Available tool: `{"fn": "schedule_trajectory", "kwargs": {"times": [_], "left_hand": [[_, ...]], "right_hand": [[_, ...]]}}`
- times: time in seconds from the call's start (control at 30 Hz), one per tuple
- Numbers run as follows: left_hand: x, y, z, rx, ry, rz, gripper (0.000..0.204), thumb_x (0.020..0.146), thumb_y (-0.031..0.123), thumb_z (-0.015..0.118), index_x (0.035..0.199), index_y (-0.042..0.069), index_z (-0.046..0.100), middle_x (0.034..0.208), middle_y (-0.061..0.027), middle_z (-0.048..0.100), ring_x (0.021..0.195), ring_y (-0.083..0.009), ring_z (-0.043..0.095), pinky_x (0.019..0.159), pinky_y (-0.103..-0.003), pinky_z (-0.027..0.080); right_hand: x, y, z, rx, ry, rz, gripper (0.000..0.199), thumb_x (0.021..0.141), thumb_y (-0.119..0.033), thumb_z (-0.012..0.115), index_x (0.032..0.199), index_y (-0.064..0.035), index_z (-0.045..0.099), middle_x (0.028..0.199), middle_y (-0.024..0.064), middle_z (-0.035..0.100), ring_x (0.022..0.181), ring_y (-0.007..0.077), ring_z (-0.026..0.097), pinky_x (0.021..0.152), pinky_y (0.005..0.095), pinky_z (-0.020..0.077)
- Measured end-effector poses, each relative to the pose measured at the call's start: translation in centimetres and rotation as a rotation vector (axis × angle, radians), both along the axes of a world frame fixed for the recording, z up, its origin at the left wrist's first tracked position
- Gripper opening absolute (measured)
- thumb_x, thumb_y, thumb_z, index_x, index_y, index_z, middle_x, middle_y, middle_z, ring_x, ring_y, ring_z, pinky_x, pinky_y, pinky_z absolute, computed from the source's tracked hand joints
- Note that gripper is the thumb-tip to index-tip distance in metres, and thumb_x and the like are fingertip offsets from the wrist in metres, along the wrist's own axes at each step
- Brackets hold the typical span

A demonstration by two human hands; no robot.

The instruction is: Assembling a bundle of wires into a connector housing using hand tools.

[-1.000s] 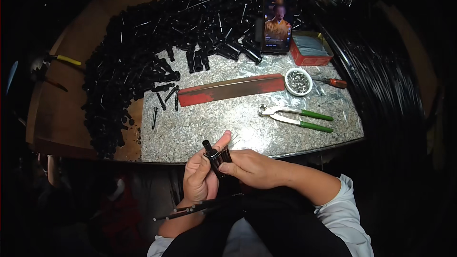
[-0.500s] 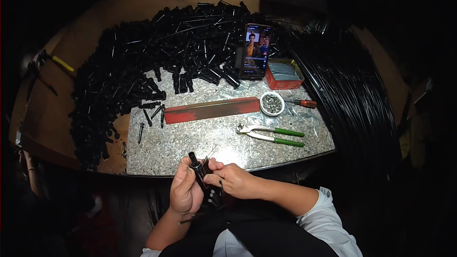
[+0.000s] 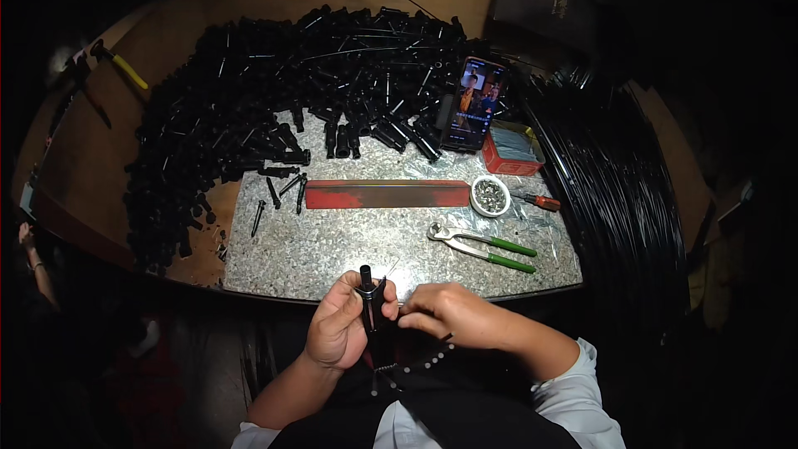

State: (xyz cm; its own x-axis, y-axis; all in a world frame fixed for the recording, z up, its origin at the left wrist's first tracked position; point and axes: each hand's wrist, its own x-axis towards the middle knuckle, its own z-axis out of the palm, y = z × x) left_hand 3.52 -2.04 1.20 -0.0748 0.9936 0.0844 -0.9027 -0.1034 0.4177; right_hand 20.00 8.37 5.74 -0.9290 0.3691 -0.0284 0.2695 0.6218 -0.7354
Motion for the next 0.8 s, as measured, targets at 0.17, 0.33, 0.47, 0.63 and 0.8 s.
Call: {"fn": "schedule_trajectory", "kwargs": {"times": [0.17, 0.33, 0.47, 0.63, 0.8], "left_hand": [[-0.2, 0.3, -0.6, 0.06, -0.037, -0.036, 0.022, 0.091, 0.017, 0.056, 0.11, 0.006, 0.053, 0.107, -0.0193, 0.055, 0.088, -0.0204, 0.053, 0.081, -0.034, 0.041], [0.1, 0.6, -0.4, 0.063, 0.0, -0.034, 0.021, 0.093, 0.017, 0.054, 0.11, 0.006, 0.052, 0.107, -0.0202, 0.056, 0.089, -0.0206, 0.054, 0.081, -0.033, 0.044], [0.2, 0.7, 0.0, 0.058, 0.038, -0.022, 0.02, 0.094, 0.017, 0.052, 0.11, 0.005, 0.051, 0.107, -0.02, 0.056, 0.089, -0.021, 0.055, 0.081, -0.033, 0.045], [0.2, 0.6, -0.1, 0.037, 0.064, 0.011, 0.022, 0.095, 0.019, 0.051, 0.109, 0.002, 0.049, 0.108, -0.0194, 0.056, 0.089, -0.0204, 0.055, 0.082, -0.032, 0.045], [0.3, 0.7, 0.0, 0.028, 0.065, 0.02, 0.022, 0.095, 0.019, 0.051, 0.109, 0.002, 0.049, 0.109, -0.0194, 0.056, 0.089, -0.0202, 0.055, 0.082, -0.032, 0.045]], "right_hand": [[-0.7, 4.6, 2.7, 0.114, 0.058, -0.175, 0.014, 0.083, -0.013, 0.064, 0.082, 0.001, 0.065, 0.075, 0.0149, 0.063, 0.068, 0.0299, 0.062, 0.061, 0.036, 0.0479], [-4.1, 11.1, 3.3, 0.506, 0.179, -0.285, 0.014, 0.082, -0.011, 0.065, 0.081, 0.0023, 0.063, 0.074, 0.0151, 0.059, 0.065, 0.0302, 0.059, 0.058, 0.0366, 0.0453], [-8.0, 15.2, 1.1, 0.714, 0.138, -0.323, 0.014, 0.079, -0.016, 0.066, 0.08, -0.0019, 0.065, 0.077, 0.0142, 0.057, 0.073, 0.0341, 0.059, 0.064, 0.0422, 0.0468], [-12.5, 17.8, -2.2, 0.858, 0.004, -0.386, 0.019, 0.076, -0.021, 0.068, 0.08, -0.0023, 0.067, 0.086, 0.0163, 0.058, 0.079, 0.0329, 0.061, 0.069, 0.0408, 0.0509], [-13.8, 19.2, -4.0, 0.939, -0.192, -0.448, 0.025, 0.074, -0.024, 0.07, 0.081, -0.0002, 0.066, 0.09, 0.017, 0.058, 0.088, 0.0319, 0.06, 0.071, 0.0399, 0.0521]]}}
